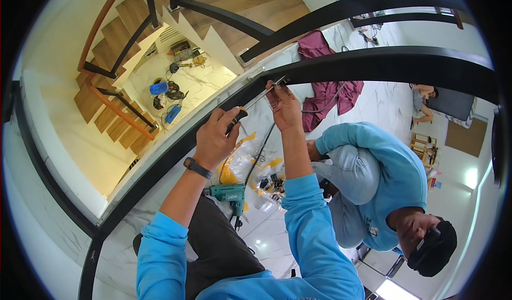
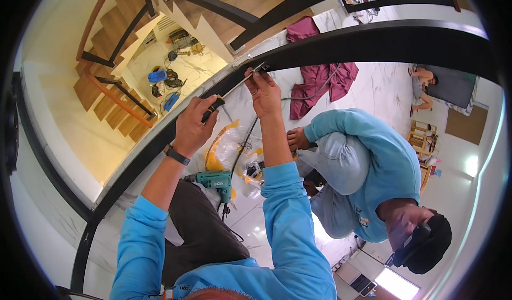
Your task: Drilling and screwing components to assemble a staircase handrail system.
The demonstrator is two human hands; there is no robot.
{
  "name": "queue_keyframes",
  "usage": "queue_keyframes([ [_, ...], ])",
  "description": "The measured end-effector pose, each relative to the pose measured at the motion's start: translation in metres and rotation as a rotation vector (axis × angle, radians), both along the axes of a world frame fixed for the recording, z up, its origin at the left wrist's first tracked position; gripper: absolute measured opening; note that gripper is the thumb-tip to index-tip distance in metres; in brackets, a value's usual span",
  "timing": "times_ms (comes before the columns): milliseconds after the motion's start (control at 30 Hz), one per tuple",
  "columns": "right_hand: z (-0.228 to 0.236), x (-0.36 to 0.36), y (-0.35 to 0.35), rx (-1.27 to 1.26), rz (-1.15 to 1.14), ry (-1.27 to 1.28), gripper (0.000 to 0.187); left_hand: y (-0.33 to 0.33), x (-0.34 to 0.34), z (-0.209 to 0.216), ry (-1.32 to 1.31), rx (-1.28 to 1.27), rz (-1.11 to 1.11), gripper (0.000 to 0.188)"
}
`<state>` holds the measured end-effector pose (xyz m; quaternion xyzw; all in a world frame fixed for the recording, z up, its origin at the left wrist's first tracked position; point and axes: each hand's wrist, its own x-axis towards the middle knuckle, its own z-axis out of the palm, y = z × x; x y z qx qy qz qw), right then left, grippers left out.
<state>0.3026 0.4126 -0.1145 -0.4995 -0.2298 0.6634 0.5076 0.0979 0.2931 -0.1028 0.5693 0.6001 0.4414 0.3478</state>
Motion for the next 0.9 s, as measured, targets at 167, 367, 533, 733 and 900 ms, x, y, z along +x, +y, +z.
queue_keyframes([
  [167, 0.001, 0.001, -0.001, -0.022, 0.005, 0.001, 0.016, 0.004, 0.002, -0.01, -0.235, -0.004, -0.02, 0.032],
  [367, -0.001, 0.001, 0.0, -0.009, -0.019, -0.009, 0.017, 0.003, 0.008, -0.013, -0.377, -0.126, -0.021, 0.032],
  [533, -0.003, 0.002, 0.0, -0.023, -0.031, -0.014, 0.019, 0.005, 0.006, -0.005, -0.43, -0.294, -0.047, 0.033],
  [733, -0.003, 0.0, 0.0, -0.014, -0.057, 0.012, 0.017, 0.004, 0.01, -0.004, -0.252, -0.107, -0.032, 0.031],
  [900, -0.002, 0.0, 0.0, -0.024, -0.059, -0.027, 0.018, 0.002, 0.014, -0.007, -0.182, -0.053, -0.031, 0.032],
])
